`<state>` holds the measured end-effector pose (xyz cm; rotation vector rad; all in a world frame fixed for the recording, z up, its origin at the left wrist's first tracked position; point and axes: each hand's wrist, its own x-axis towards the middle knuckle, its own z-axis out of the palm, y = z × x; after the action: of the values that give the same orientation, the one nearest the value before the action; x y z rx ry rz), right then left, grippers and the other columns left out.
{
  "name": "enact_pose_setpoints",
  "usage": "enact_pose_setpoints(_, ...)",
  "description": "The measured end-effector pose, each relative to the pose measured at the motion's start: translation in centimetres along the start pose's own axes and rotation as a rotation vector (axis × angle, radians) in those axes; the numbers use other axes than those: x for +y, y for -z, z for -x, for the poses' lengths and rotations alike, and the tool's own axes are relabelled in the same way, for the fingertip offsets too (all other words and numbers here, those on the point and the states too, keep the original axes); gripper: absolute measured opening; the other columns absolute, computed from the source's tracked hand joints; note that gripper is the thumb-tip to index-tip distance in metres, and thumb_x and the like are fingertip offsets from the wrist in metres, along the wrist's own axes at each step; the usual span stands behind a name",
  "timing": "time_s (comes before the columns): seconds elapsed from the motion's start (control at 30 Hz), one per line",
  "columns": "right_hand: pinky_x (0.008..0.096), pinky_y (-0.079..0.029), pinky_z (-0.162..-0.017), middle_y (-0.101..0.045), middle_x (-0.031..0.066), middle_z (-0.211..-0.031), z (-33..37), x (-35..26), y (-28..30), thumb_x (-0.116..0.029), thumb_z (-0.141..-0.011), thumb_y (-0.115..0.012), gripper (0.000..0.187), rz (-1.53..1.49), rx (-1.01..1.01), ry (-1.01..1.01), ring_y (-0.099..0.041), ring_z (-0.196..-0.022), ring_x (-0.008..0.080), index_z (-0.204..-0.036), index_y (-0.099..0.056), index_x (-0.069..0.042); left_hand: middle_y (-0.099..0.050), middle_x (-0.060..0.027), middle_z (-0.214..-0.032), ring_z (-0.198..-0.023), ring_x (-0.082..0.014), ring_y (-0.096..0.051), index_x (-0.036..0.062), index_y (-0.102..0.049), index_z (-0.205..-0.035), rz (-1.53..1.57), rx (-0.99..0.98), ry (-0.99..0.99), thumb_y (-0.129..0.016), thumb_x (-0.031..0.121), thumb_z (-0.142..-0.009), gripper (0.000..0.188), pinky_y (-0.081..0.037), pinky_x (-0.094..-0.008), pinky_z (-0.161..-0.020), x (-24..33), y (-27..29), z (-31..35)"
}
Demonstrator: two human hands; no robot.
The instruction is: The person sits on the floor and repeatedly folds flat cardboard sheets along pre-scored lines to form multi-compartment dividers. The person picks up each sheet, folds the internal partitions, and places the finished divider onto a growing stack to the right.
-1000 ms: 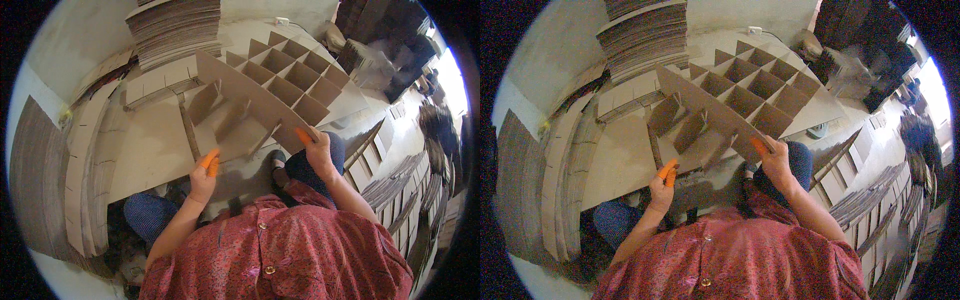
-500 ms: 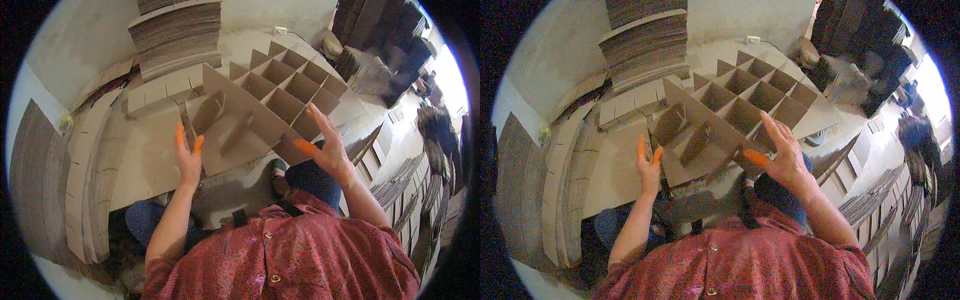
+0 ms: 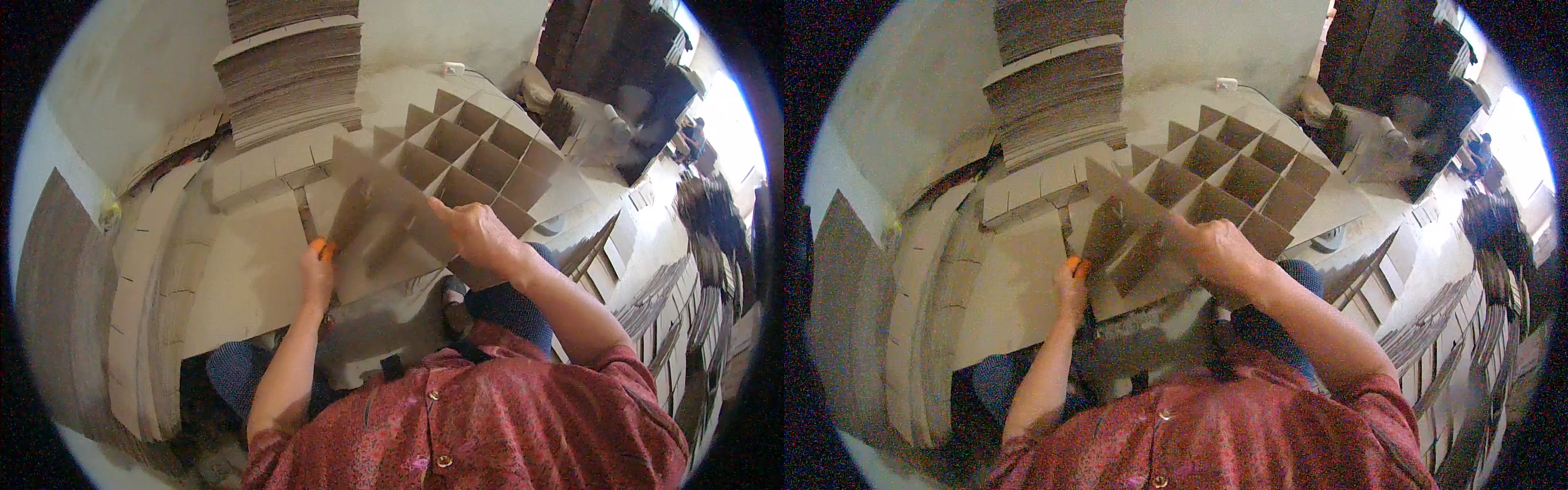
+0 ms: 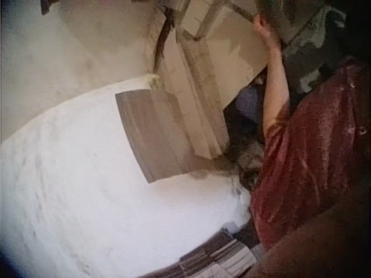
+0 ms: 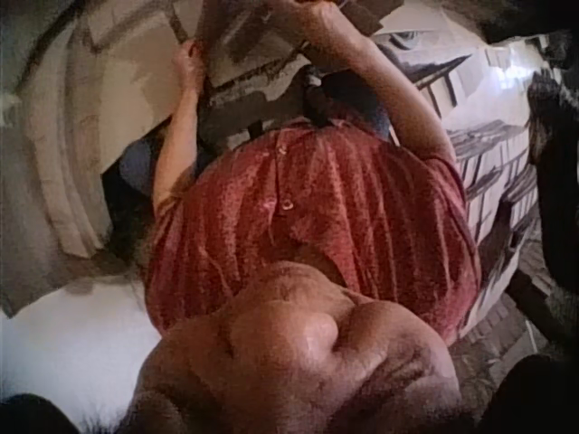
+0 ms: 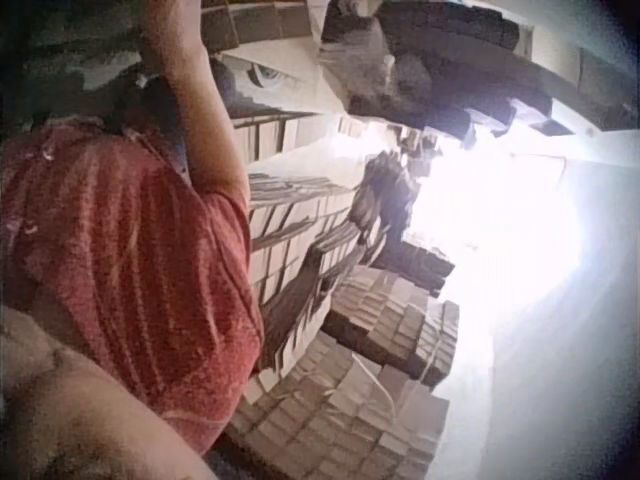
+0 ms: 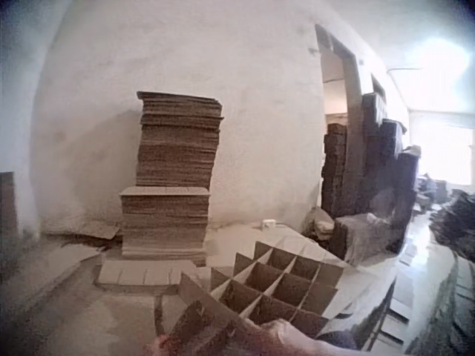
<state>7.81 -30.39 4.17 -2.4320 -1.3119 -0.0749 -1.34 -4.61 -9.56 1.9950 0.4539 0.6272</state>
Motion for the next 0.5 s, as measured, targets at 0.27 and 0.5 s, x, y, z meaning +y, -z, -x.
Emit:
enact_pose_setpoints(0.27, 0.0434, -0.048, -0.066, -0.058, 0.0220, -0.076, 0.2, -0.4, -1.3, -0.009, -0.077, -0.051, 0.051, 0.208, -0.261, -0.095, -0.058, -0.073, 0.0380, -0.126, -0.040, -0.003, -0.061, -0.0098, -0.095, -0.086, -0.0163, -0.053, -0.0018, -0.058, -0.106, -0.035, -0.129, 0.213, -0.057, 0.013, -0.086, 0.025, -0.042, -0.0282, -0.075, 2.7, 0.7, 0.7)
enact_pose_setpoints(0.5, 0.0429, -0.042, -0.087, -0.057, 0.0228, -0.105, 2.9, 5.6, 2.3, -0.029, -0.080, -0.062, 0.053, 0.176, 0.463, -0.216, -0.051, -0.103, 0.0372, -0.122, -0.045, -0.001, -0.044, -0.0122, -0.129, -0.114, -0.0169, -0.044, -0.0027, -0.036, -0.132, 0.331, -0.001, 0.053, -0.047, 0.013, -0.093, 0.043, -0.035, -0.0277, -0.096, 2.9, 0.7, 2.4)
